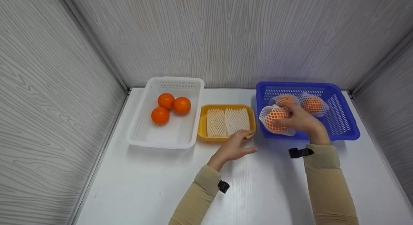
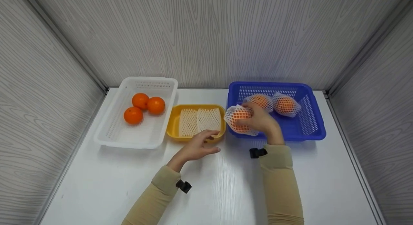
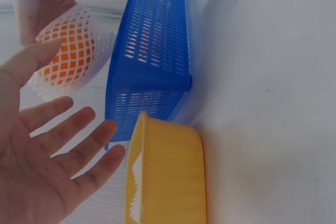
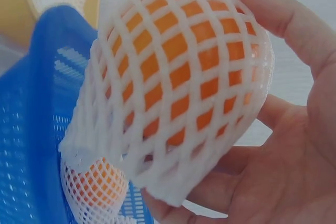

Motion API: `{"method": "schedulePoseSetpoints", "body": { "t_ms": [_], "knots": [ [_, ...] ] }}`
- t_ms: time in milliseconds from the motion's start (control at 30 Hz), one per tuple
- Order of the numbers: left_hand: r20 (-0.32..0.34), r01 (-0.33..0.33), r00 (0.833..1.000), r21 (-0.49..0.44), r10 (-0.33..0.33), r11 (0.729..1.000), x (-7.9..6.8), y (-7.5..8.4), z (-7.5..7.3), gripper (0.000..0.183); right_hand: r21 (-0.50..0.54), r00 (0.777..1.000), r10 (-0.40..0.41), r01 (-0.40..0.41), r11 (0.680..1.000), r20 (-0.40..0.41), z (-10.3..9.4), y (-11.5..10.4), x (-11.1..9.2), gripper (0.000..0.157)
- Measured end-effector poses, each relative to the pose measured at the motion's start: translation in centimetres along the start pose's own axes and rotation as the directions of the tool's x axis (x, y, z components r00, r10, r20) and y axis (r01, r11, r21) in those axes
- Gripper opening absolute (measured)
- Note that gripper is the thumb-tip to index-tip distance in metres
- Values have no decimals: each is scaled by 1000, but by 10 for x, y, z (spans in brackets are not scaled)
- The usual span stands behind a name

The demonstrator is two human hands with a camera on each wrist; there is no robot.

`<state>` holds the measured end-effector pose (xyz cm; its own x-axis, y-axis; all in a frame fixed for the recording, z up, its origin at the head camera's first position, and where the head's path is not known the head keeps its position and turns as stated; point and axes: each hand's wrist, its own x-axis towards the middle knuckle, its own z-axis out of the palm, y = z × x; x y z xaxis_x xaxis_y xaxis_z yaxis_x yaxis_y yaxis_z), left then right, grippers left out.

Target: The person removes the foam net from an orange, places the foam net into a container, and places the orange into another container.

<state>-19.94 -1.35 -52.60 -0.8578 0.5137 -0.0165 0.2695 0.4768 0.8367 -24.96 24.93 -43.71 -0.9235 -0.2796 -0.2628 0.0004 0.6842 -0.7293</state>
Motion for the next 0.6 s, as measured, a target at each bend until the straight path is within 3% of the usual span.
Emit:
{"method": "schedulePoseSetpoints", "body": {
  "t_ms": [167,600],
  "knots": [
    [-13,69,998,-23,-69,997,-19,-8,-7,75,0,998,-59,59,998,-8,19,-2,-1,82],
    [-60,86,994,-39,-88,996,-53,-28,-14,77,118,985,-174,173,978,-6,61,-4,-9,72]
  ]
}}
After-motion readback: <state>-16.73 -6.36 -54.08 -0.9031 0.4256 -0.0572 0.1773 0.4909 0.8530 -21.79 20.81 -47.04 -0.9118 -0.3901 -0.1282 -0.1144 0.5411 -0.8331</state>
